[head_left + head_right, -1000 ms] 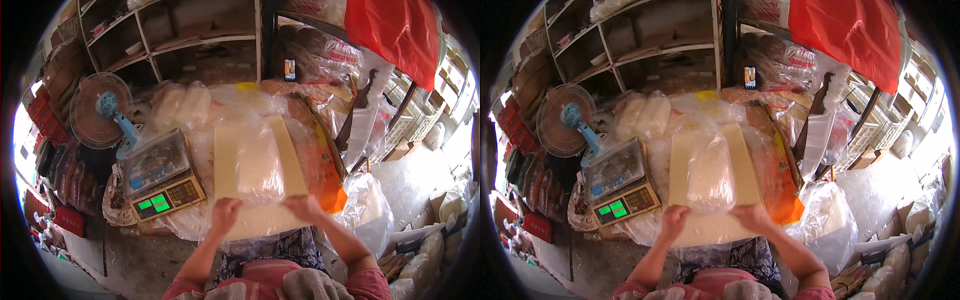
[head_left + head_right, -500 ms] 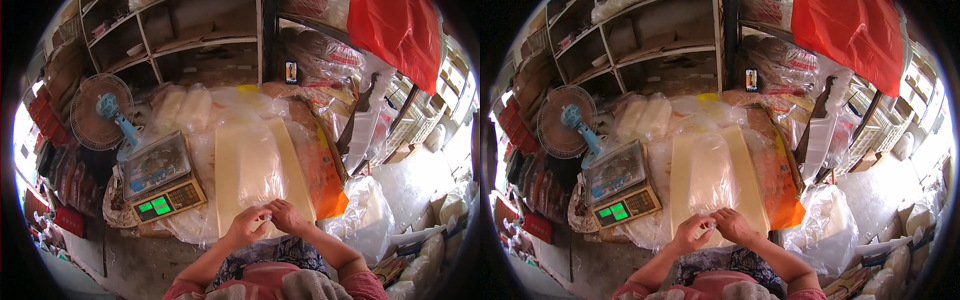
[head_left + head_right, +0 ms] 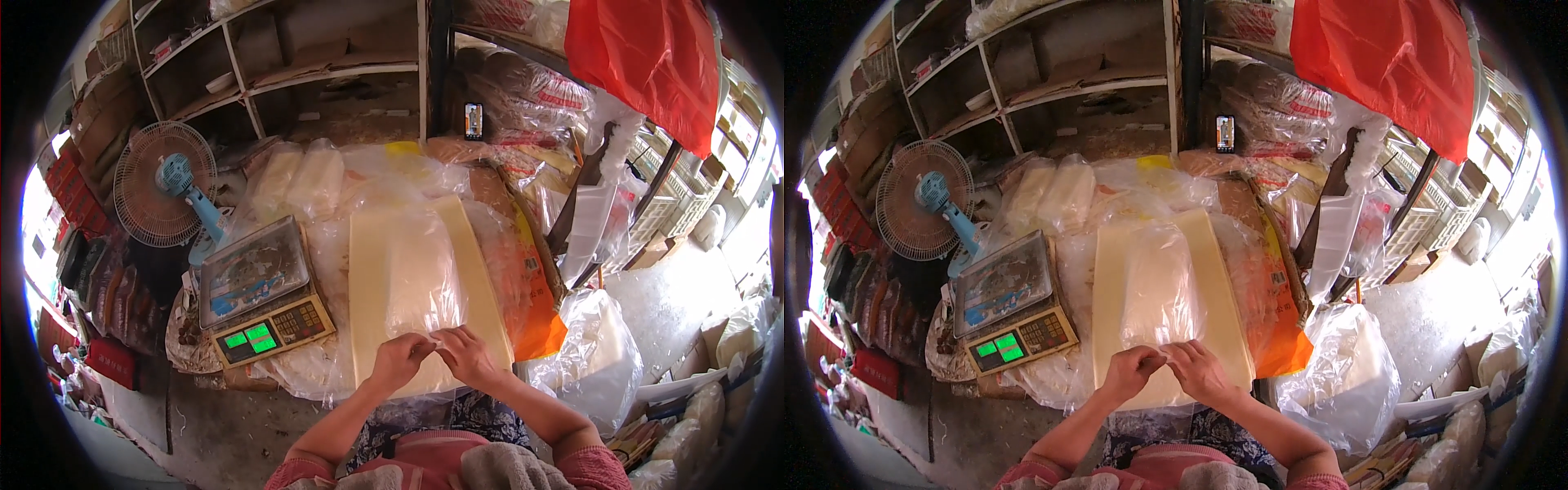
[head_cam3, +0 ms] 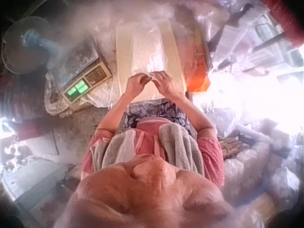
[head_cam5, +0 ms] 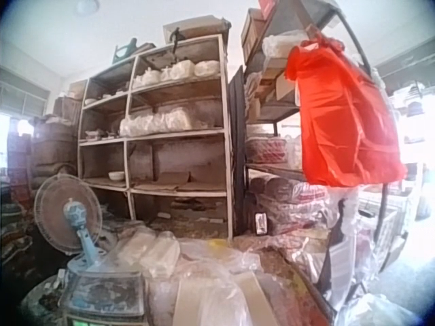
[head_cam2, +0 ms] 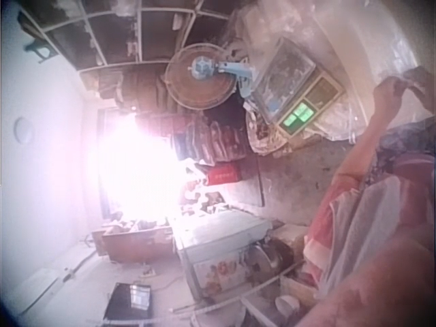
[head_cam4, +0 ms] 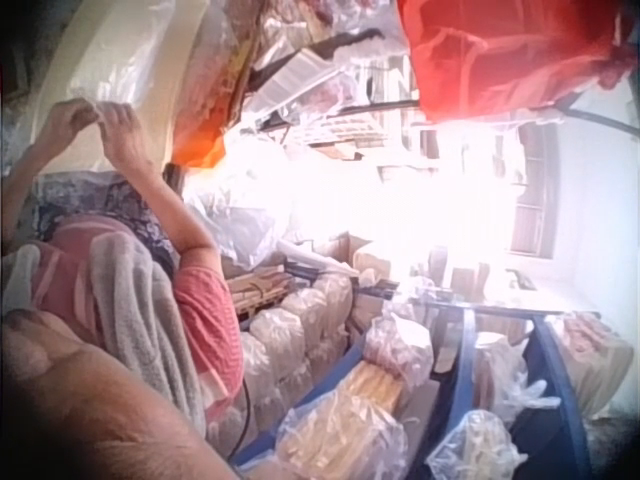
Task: The person picks up thin rectangular food sheets from a stack, places them onto a digital scale to weigh them, then takes a weighed stack, folds it, and inserts it into a clear plastic bag.
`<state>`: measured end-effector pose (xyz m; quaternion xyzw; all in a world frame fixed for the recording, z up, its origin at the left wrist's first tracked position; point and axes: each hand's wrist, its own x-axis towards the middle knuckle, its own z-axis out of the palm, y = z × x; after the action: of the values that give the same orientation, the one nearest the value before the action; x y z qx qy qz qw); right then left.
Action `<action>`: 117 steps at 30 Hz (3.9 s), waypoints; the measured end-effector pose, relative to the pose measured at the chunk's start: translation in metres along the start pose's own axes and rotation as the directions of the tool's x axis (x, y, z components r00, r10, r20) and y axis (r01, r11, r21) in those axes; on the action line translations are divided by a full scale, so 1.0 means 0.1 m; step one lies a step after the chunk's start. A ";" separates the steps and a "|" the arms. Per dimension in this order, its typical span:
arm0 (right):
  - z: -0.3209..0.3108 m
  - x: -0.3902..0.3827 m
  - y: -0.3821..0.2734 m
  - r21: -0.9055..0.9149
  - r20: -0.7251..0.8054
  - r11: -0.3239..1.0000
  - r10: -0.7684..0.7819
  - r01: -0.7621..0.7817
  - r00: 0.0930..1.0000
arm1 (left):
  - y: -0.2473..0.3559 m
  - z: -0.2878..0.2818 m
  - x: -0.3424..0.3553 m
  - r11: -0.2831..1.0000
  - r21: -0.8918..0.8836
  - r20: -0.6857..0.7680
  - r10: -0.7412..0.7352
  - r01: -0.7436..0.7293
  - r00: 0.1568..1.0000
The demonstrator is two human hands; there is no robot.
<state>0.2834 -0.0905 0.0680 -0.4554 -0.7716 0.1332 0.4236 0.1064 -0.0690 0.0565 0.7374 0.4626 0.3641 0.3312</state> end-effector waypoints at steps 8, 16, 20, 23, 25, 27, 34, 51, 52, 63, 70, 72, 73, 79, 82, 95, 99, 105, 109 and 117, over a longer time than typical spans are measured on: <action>-0.13 0.00 0.00 0.139 0.571 0.836 0.370 -0.531 0.732 | -0.12 0.00 -0.01 0.986 -0.019 0.027 0.169 -0.168 0.985; -0.30 -0.14 0.26 0.207 0.334 0.875 0.357 -0.437 0.872 | -0.08 -0.19 0.01 0.988 0.106 -0.009 0.118 -0.116 0.993; -0.10 -0.02 0.71 0.624 0.062 0.560 0.660 -0.545 0.749 | -1.02 0.02 0.22 0.943 -0.289 -0.331 -0.259 0.164 0.907; 0.07 0.15 0.70 0.651 0.368 0.103 0.824 -0.752 0.431 | -0.56 -0.16 0.49 0.568 -0.635 0.167 -0.560 0.523 0.811; 0.22 0.19 0.68 0.701 0.320 0.256 0.721 -0.666 0.614 | -0.36 -0.20 0.60 0.558 -0.561 0.323 -0.533 0.612 0.782; 0.31 0.38 0.61 0.730 0.368 0.200 0.690 -0.653 0.623 | -0.60 -0.20 0.69 0.573 -0.675 0.209 -0.455 0.465 0.865; 0.39 2.42 0.56 0.510 -0.090 0.781 0.466 -0.361 0.880 | -0.21 -1.23 1.99 0.822 -0.565 -0.422 -0.356 0.065 0.834; -1.47 0.19 -0.75 0.857 0.512 0.480 -0.750 -0.187 0.420 | 0.68 -1.44 -0.44 0.518 -0.849 0.478 0.835 -0.101 0.272; -1.57 0.13 -0.81 0.828 0.508 0.524 -0.548 -0.201 0.664 | 0.74 -1.47 -0.40 0.508 -0.857 0.474 0.843 -0.086 0.256; -1.32 0.26 -1.42 0.405 -0.310 0.715 -0.480 0.571 0.821 | 1.26 -1.39 -0.50 0.560 -0.782 0.564 0.822 -0.273 0.070; -0.78 0.04 -1.69 0.693 -0.316 0.446 -0.519 0.567 0.794 | 1.72 -1.11 -0.74 0.511 -0.632 -0.233 0.591 -0.582 0.772; -0.77 0.03 -1.67 0.721 -0.318 0.415 -0.512 0.554 0.798 | 1.75 -0.93 -0.69 0.335 -0.776 -0.112 0.761 -0.534 0.640; -0.75 0.01 -1.68 0.736 -0.323 0.397 -0.506 0.549 0.800 | 1.76 -0.86 -0.68 0.277 -0.832 -0.067 0.810 -0.480 0.583; -0.74 -0.05 -1.66 0.755 -0.352 0.348 -0.501 0.556 0.791 | 1.76 -0.43 -0.67 0.103 -0.955 -0.018 0.917 -0.279 0.399; -0.70 -0.04 -1.66 0.763 -0.364 0.320 -0.506 0.562 0.782 | 1.74 -0.35 -0.65 0.064 -0.964 -0.038 0.927 -0.257 0.374; -0.68 -0.05 -1.61 0.798 -0.421 0.195 -0.496 0.570 0.759 | 1.66 -0.34 -0.53 0.055 -0.971 -0.029 0.940 -0.232 0.341; -0.74 -0.06 -1.62 0.803 -0.441 0.159 -0.489 0.574 0.753 | 1.68 -0.31 -0.50 0.038 -0.975 -0.033 0.950 -0.219 0.311; -0.84 -0.08 -1.55 0.763 -0.429 0.179 -0.578 0.621 0.694 | 1.62 -0.36 -0.50 0.046 -0.974 -0.024 0.954 -0.224 0.299; -1.08 0.07 -1.52 0.782 -0.337 0.260 -0.587 0.566 0.736 | 1.59 -0.48 -0.49 0.069 -0.965 -0.010 0.954 -0.252 0.301; -1.33 -0.06 -1.19 0.848 -0.239 0.389 -0.327 0.360 0.914 | 1.21 -1.07 -0.48 0.498 -0.662 0.136 0.814 -0.559 0.564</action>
<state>0.3173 -0.1849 0.2155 -0.0052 -0.6616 0.4119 0.6266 0.0554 -0.1397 0.2006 0.7926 -0.0938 0.4094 0.4420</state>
